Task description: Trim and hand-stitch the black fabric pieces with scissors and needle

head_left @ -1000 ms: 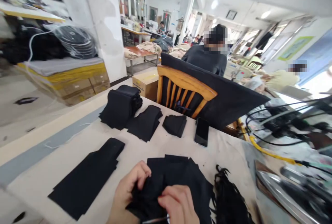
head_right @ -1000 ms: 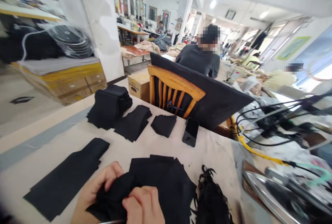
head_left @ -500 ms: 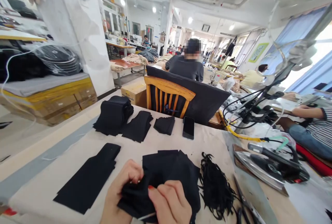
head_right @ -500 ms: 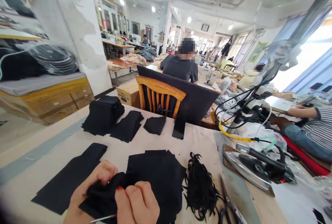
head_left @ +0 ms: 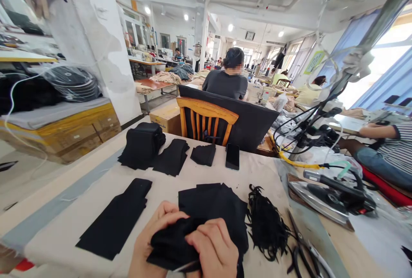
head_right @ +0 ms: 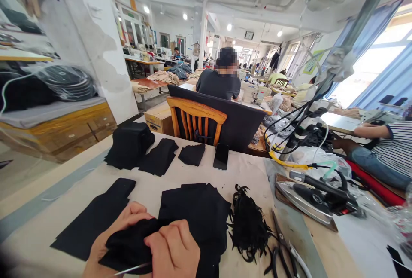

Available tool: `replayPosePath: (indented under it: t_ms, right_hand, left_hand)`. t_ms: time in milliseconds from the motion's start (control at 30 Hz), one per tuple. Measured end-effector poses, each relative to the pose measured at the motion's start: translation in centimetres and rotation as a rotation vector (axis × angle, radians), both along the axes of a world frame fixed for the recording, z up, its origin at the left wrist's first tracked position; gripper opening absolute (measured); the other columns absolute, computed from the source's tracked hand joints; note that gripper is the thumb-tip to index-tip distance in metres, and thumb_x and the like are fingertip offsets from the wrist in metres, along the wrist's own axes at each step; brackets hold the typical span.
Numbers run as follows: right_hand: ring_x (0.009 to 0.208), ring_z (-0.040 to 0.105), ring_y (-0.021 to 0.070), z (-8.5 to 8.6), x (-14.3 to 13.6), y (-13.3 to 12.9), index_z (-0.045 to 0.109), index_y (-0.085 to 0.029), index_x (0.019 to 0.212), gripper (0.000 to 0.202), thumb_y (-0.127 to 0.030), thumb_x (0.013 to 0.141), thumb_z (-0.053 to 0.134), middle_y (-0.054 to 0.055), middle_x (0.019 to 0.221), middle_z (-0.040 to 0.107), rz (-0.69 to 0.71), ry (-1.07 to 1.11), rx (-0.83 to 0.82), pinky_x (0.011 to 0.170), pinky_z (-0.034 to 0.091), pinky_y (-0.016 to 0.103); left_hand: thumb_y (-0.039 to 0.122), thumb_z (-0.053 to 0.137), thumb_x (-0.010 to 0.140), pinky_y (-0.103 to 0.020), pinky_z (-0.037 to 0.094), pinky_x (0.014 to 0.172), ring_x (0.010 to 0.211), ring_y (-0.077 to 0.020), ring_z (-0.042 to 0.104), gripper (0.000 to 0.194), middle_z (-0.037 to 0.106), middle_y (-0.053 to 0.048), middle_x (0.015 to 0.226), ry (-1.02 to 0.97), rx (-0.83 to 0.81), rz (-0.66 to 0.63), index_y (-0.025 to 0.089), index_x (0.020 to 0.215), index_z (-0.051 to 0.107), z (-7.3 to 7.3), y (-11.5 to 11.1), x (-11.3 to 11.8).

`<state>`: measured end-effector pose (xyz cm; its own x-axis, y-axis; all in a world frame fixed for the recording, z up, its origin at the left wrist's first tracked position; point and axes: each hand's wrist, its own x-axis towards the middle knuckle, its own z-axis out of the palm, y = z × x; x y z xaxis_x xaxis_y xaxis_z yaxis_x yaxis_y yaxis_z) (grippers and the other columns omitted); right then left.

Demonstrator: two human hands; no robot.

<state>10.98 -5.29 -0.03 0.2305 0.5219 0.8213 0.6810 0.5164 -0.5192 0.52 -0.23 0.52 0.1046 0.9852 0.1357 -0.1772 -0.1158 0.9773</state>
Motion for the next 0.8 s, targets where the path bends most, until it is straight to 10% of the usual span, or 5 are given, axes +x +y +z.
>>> replayPosePath:
  t_ms: [267,500,800]
  right_hand:
    - [0.066,0.047,0.0138,1.3,2.2,-0.8,0.048,-0.020,0.070,0.012,-0.015,0.081,0.047,-0.001,0.070,0.048,0.123,0.318,-0.428,0.059,0.034,0.026]
    - [0.064,0.039,0.0113,1.3,3.5,-0.7,0.051,-0.019,0.065,0.029,-0.039,0.079,0.066,-0.003,0.069,0.043,0.654,0.743,-0.717,0.059,0.036,0.023]
    - [0.054,0.024,0.0094,-1.7,1.3,0.4,0.031,-0.022,0.062,0.040,-0.041,0.096,0.040,-0.007,0.059,0.026,0.196,0.536,-0.637,0.047,0.024,0.023]
  left_hand:
    - [0.023,0.077,0.064,-0.025,0.042,0.058,0.067,-0.0167,0.050,0.006,0.055,-0.001,0.076,0.090,-0.107,-0.309,0.021,0.060,0.074,0.5,-0.9,-1.3]
    - [0.040,0.077,0.068,-0.036,0.045,0.082,0.098,-0.0280,0.061,0.023,0.072,-0.005,0.087,-0.275,-0.673,-0.363,0.023,0.083,0.075,-0.3,-1.9,-1.1]
    - [0.035,0.075,0.075,-0.036,0.045,0.095,0.101,-0.0241,0.064,0.012,0.073,0.000,0.077,-0.426,-0.787,-0.340,0.025,0.079,0.073,0.0,-2.8,-0.6]
